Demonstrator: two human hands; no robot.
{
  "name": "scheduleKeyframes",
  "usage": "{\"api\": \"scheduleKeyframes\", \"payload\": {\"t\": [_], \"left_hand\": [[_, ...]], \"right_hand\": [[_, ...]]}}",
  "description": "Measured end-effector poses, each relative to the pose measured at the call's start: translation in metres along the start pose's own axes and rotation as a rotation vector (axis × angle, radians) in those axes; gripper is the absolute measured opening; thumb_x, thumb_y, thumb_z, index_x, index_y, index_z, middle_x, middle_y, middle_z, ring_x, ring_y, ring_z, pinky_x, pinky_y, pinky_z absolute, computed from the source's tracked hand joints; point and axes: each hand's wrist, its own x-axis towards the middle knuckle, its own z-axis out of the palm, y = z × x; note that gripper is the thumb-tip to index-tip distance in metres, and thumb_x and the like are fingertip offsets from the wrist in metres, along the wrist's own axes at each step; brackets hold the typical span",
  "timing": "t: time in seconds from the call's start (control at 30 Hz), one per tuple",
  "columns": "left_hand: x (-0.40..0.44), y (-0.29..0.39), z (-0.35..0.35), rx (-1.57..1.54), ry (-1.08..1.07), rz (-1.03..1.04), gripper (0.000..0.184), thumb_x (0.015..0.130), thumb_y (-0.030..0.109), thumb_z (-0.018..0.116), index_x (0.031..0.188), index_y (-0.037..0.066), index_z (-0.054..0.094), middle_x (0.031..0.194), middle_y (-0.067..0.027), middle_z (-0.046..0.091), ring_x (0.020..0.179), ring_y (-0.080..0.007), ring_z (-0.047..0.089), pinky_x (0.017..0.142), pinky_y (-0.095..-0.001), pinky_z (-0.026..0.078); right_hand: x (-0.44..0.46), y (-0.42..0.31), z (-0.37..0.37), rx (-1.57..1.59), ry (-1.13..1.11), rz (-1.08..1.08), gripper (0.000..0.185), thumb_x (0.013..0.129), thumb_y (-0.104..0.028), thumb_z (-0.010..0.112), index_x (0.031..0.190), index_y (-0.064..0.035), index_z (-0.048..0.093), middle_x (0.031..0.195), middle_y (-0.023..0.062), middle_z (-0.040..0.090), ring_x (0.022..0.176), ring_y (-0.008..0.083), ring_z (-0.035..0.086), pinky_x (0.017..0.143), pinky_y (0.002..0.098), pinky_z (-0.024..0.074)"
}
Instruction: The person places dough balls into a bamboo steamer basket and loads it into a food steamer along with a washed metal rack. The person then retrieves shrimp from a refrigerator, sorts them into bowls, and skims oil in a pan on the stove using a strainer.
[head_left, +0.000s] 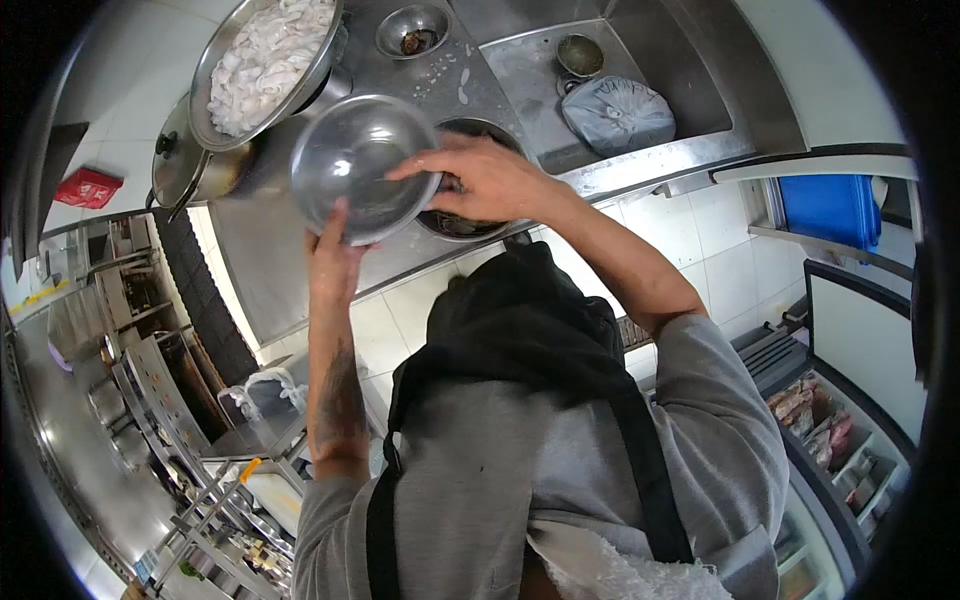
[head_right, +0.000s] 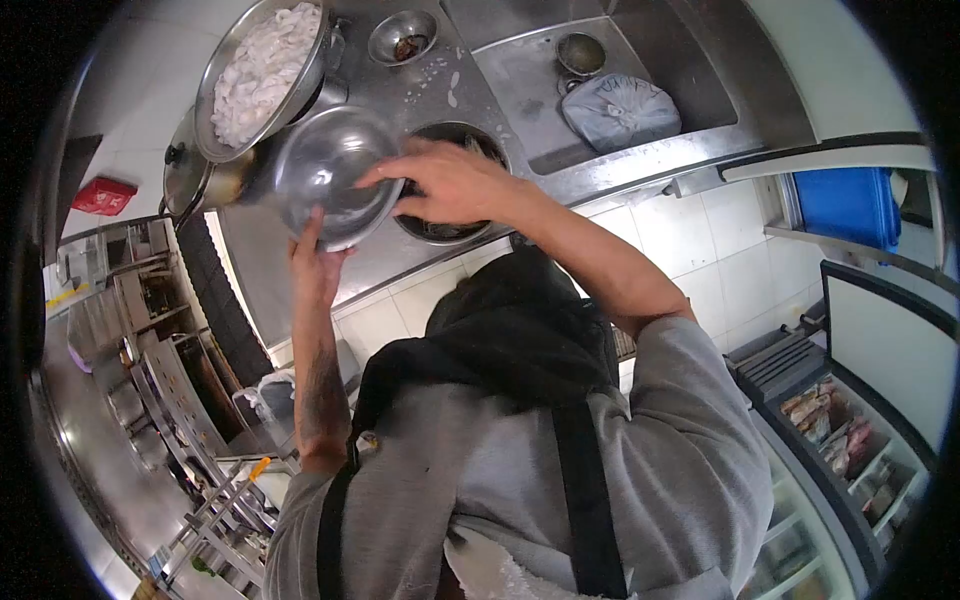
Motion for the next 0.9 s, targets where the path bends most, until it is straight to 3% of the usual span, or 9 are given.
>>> {"api": "scheduleKeyframes", "payload": {"t": [0.07, 0.17, 0.33, 0.4, 0.5, 0.57, 0.67, 0.77, 0.9], "left_hand": [[0.006, -0.022, -0.046, 0.048, 0.156, 0.133, 0.037, 0.093, 0.016, 0.063, 0.119, -0.008, 0.055, 0.111, -0.0146, 0.063, 0.083, -0.0229, 0.068, 0.059, -0.0306, 0.053], [0.030, -0.067, -0.137, 0.173, 0.329, 0.112, 0.026, 0.093, 0.012, 0.063, 0.111, -0.006, 0.060, 0.100, -0.0125, 0.066, 0.079, -0.0188, 0.066, 0.060, -0.0289, 0.053], [0.060, -0.140, -0.179, 0.052, 0.455, 0.028, 0.017, 0.091, 0.011, 0.064, 0.101, -0.002, 0.063, 0.086, -0.0077, 0.067, 0.072, -0.0138, 0.062, 0.059, -0.0265, 0.052], [0.069, -0.162, -0.187, 0.421, 0.266, 0.138, 0.025, 0.090, 0.020, 0.070, 0.100, -0.002, 0.061, 0.081, -0.0054, 0.064, 0.070, -0.0136, 0.063, 0.056, -0.0267, 0.052], [0.073, -0.156, -0.161, 0.134, 0.380, -0.079, 0.036, 0.089, 0.032, 0.074, 0.098, 0.000, 0.058, 0.073, -0.0046, 0.059, 0.067, -0.0130, 0.061, 0.053, -0.0267, 0.050], [0.068, -0.142, -0.155, 0.240, 0.420, -0.057, 0.044, 0.088, 0.040, 0.074, 0.097, 0.001, 0.055, 0.078, -0.0075, 0.059, 0.063, -0.0127, 0.058, 0.051, -0.0266, 0.049], [0.066, -0.136, -0.171, 0.325, 0.539, 0.255, 0.044, 0.090, 0.038, 0.072, 0.099, -0.002, 0.055, 0.097, -0.0114, 0.060, 0.068, -0.0143, 0.058, 0.053, -0.0269, 0.048], [0.054, -0.116, -0.179, 0.312, 0.571, 0.295, 0.040, 0.091, 0.035, 0.071, 0.102, -0.002, 0.056, 0.097, -0.0114, 0.060, 0.070, -0.0144, 0.058, 0.058, -0.0266, 0.049], [0.042, -0.092, -0.178, 0.330, 0.534, 0.321, 0.041, 0.092, 0.034, 0.069, 0.106, -0.003, 0.056, 0.099, -0.0115, 0.061, 0.069, -0.0139, 0.057, 0.063, -0.0262, 0.048]], "right_hand": [[0.006, 0.011, 0.010, 0.240, 0.020, 0.186, 0.019, 0.083, -0.021, 0.069, 0.097, -0.0088, 0.069, 0.104, 0.0143, 0.069, 0.085, 0.0365, 0.068, 0.078, 0.0437, 0.0536], [0.009, 0.063, 0.008, -0.107, -0.095, 0.502, 0.012, 0.079, -0.013, 0.066, 0.088, -0.0059, 0.068, 0.095, 0.0160, 0.070, 0.085, 0.0389, 0.067, 0.078, 0.0475, 0.0539], [0.005, 0.077, 0.074, -0.358, -0.304, 0.319, 0.013, 0.077, -0.011, 0.064, 0.086, -0.0040, 0.070, 0.090, 0.0187, 0.070, 0.087, 0.0383, 0.068, 0.078, 0.0474, 0.0548], [0.009, 0.075, 0.089, -0.431, -0.330, 0.313, 0.015, 0.079, -0.012, 0.063, 0.089, -0.0018, 0.070, 0.096, 0.0206, 0.069, 0.092, 0.0377, 0.068, 0.081, 0.0466, 0.0551], [0.011, 0.073, 0.101, -0.502, -0.413, 0.474, 0.027, 0.081, -0.023, 0.070, 0.100, -0.0052, 0.068, 0.108, 0.0216, 0.066, 0.102, 0.0360, 0.065, 0.089, 0.0449, 0.0522], [0.011, 0.077, 0.103, -0.494, -0.404, 0.476, 0.029, 0.079, -0.025, 0.072, 0.100, -0.0051, 0.067, 0.107, 0.0209, 0.067, 0.101, 0.0354, 0.065, 0.089, 0.0444, 0.0518], [0.018, 0.066, 0.088, -0.408, -0.419, 0.544, 0.031, 0.077, -0.027, 0.072, 0.099, -0.0056, 0.067, 0.108, 0.0192, 0.067, 0.101, 0.0359, 0.065, 0.090, 0.0439, 0.0516], [0.026, 0.059, 0.063, -0.373, -0.434, 0.583, 0.033, 0.076, -0.030, 0.073, 0.099, -0.0074, 0.067, 0.110, 0.0159, 0.067, 0.106, 0.0346, 0.063, 0.091, 0.0422, 0.0506], [0.073, -0.005, 0.024, -0.142, -0.217, 0.527, 0.031, 0.078, -0.032, 0.075, 0.094, -0.0056, 0.069, 0.096, 0.0165, 0.070, 0.094, 0.0340, 0.067, 0.082, 0.0406, 0.0530]]}}
